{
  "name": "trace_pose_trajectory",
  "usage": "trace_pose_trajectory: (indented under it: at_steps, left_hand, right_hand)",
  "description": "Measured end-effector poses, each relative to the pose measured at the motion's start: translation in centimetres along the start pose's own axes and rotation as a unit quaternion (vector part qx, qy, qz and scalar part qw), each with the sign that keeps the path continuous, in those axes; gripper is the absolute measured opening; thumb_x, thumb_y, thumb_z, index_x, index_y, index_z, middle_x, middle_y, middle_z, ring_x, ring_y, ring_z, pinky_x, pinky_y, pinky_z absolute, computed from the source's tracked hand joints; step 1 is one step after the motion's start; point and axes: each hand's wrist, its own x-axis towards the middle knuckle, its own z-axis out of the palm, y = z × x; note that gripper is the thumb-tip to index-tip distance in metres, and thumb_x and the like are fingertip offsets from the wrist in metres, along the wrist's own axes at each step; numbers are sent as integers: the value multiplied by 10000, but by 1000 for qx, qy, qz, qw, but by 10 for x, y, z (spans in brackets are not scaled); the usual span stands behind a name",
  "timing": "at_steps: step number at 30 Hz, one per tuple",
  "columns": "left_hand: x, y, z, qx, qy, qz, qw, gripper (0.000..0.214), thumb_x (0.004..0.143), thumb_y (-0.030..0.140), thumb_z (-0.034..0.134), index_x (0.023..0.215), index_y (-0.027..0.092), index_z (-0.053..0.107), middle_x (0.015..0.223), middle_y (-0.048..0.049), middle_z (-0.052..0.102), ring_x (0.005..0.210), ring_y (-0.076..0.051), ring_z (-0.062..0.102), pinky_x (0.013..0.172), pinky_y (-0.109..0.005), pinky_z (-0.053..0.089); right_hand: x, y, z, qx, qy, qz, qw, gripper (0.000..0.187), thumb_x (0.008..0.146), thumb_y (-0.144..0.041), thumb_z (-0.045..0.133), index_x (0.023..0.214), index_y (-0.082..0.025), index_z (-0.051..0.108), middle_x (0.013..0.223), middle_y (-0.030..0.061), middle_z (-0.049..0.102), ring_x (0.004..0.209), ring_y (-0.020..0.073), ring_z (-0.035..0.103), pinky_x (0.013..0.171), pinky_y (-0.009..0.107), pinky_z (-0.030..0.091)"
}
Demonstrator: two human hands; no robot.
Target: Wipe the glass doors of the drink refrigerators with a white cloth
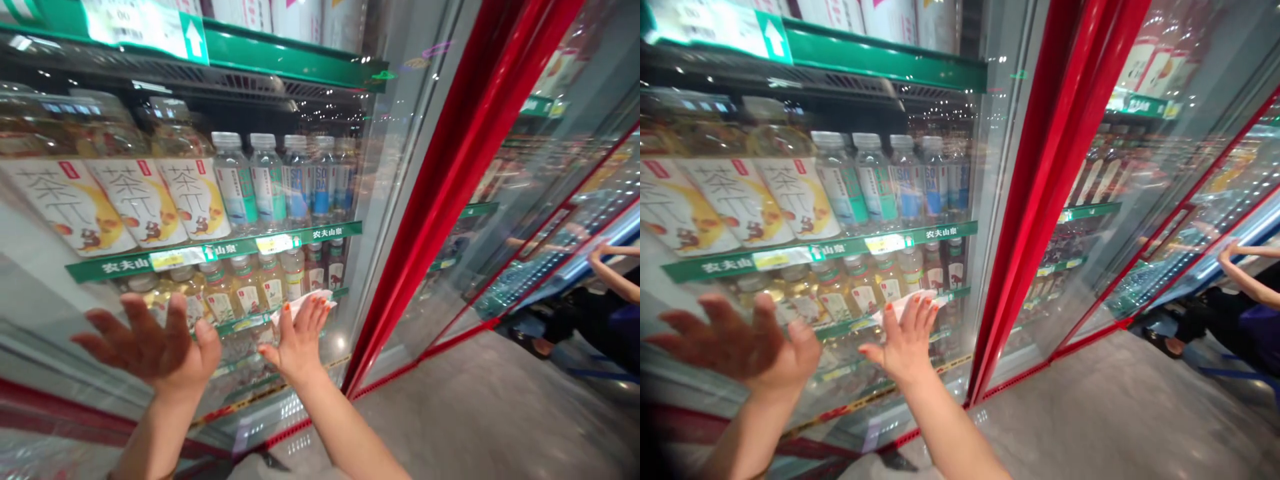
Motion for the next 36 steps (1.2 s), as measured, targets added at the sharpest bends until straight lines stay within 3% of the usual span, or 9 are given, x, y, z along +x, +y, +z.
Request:
trace_pose_trajectory:
  at_steps: [3, 7, 13, 19, 22, 26, 29, 32, 36]
  left_hand:
    - [-3, 1, 2, -22, 11, -22, 999, 966, 962, 251, 699, 1785, 397, 215, 1897, -25, 118, 1755, -462, 13, 1402, -844, -25]
    - [-6, 3, 4, -37, 4, -55, 998, 947, 978, 260, 678, 1778, 439, 203, 1899, 4, 119, 1746, -475, -25, 1374, -870, -87]
    - [-3, 3, 2, 3, 7, -16, 1000, 925, 991, 255, 640, 1797, 357, 197, 1904, 15, 32, 1781, -326, -41, 1465, -652, -22]
    - [-1, 5, 7, 2, 25, -8, 1000, 916, 979, 222, 650, 1787, 349, 240, 1904, -6, 75, 1783, -288, -40, 1459, -639, -25]
    - [3, 5, 6, 3, 37, 13, 999, 911, 973, 205, 666, 1785, 292, 263, 1906, -36, 91, 1785, -286, -26, 1463, -564, -46]
    - [7, 6, 4, 19, 51, 26, 998, 889, 969, 200, 681, 1773, 237, 302, 1902, -55, 122, 1787, -291, 5, 1467, -517, -21]
    - [6, 7, 6, 17, 58, 21, 998, 892, 964, 214, 696, 1769, 250, 314, 1897, -55, 146, 1787, -311, 32, 1466, -547, -10]
    - [6, 10, 8, 9, 72, 9, 997, 883, 968, 204, 688, 1768, 264, 319, 1894, -47, 165, 1785, -317, 56, 1467, -561, -4]
    - [7, 13, 8, 5, 77, -1, 997, 845, 996, 220, 669, 1765, 287, 323, 1890, -24, 184, 1784, -301, 78, 1468, -541, 0]
  right_hand:
    - [-21, 9, -5, -23, -3, 70, 997, 991, 1093, -730, 396, 1817, -259, -90, 1888, 245, -139, 1758, 494, -107, 1231, 897, 307]
    - [4, 24, -21, -44, 10, 197, 979, 841, 1147, -613, 125, 1803, -157, -134, 1878, 299, -68, 1762, 491, -71, 1251, 912, 228]
    - [17, 1, -24, 12, -1, -30, 999, 1035, 1079, -791, 252, 1809, -143, -93, 1898, 241, -47, 1758, 475, -128, 1300, 894, 178]
    - [63, 38, -43, 5, 131, 142, 981, 770, 1158, -446, 147, 1795, -156, -175, 1890, 141, -202, 1767, 355, -148, 1425, 694, 148]
    - [93, 9, -38, 4, 104, 61, 993, 821, 1160, -519, 223, 1805, -132, -105, 1895, 219, -105, 1767, 441, -87, 1357, 827, 161]
    - [72, -12, -33, -35, 49, -120, 991, 825, 1134, -393, 402, 1819, -147, 12, 1912, 144, -67, 1784, 348, -78, 1415, 671, 200]
    - [66, 26, -47, -36, 50, -38, 997, 793, 1145, -307, 364, 1816, -169, -34, 1906, 137, -112, 1785, 336, -83, 1399, 706, 219]
    - [108, 47, -65, 11, 93, 88, 992, 743, 1179, -408, 220, 1808, -187, -110, 1895, 182, -145, 1778, 397, -86, 1339, 841, 201]
    - [146, 1, -67, -12, 102, -68, 992, 885, 1146, -647, 143, 1804, -92, -62, 1894, 198, -121, 1776, 394, -104, 1386, 776, 119]
